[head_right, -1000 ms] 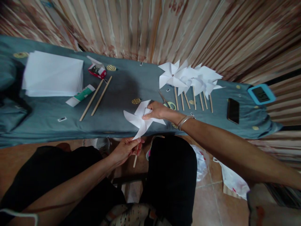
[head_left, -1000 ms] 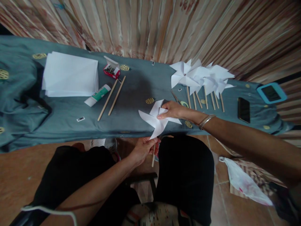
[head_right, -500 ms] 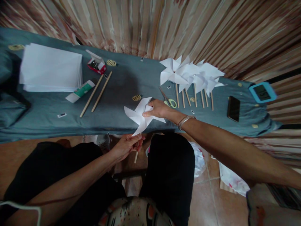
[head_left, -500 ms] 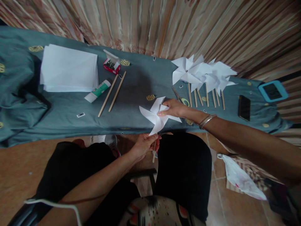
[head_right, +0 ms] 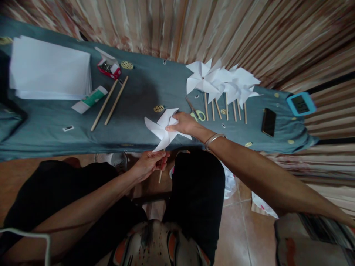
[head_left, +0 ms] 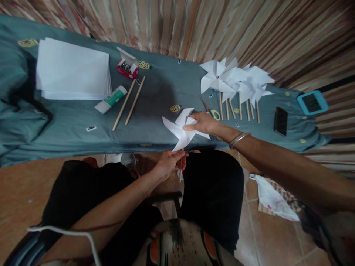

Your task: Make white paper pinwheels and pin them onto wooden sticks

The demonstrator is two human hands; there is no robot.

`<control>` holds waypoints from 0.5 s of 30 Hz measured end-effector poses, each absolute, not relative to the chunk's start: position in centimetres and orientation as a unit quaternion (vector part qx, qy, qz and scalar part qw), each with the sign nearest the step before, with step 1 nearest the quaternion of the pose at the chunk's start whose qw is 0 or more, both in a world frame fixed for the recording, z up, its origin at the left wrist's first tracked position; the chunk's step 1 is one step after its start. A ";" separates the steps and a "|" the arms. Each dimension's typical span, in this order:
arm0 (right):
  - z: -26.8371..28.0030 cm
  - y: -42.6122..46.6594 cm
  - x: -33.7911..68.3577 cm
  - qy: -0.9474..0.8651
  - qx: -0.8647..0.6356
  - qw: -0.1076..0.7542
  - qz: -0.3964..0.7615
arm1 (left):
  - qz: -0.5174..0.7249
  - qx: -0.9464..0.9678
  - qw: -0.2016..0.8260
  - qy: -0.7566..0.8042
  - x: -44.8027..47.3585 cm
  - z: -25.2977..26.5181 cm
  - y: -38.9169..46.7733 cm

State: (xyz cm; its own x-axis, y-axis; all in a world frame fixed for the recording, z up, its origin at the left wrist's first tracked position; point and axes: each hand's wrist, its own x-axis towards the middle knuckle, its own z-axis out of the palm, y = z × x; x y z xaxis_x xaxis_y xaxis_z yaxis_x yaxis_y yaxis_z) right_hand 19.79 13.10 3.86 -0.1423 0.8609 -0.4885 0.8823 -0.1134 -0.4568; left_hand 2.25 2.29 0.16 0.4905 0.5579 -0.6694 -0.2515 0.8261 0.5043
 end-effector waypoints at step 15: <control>3.9 13.8 20.0 0.659 0.653 0.041 -0.371 | 0.243 0.166 0.849 0.438 2.2 -0.2 2.1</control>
State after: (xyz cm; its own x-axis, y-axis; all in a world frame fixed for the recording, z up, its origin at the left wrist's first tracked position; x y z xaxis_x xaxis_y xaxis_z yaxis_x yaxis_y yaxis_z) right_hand 20.03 13.84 3.89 -0.1432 0.8304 -0.5384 0.8914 -0.1282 -0.4348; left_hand 2.17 2.13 -0.17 0.4979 0.5574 -0.6644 -0.2669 0.8274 0.4942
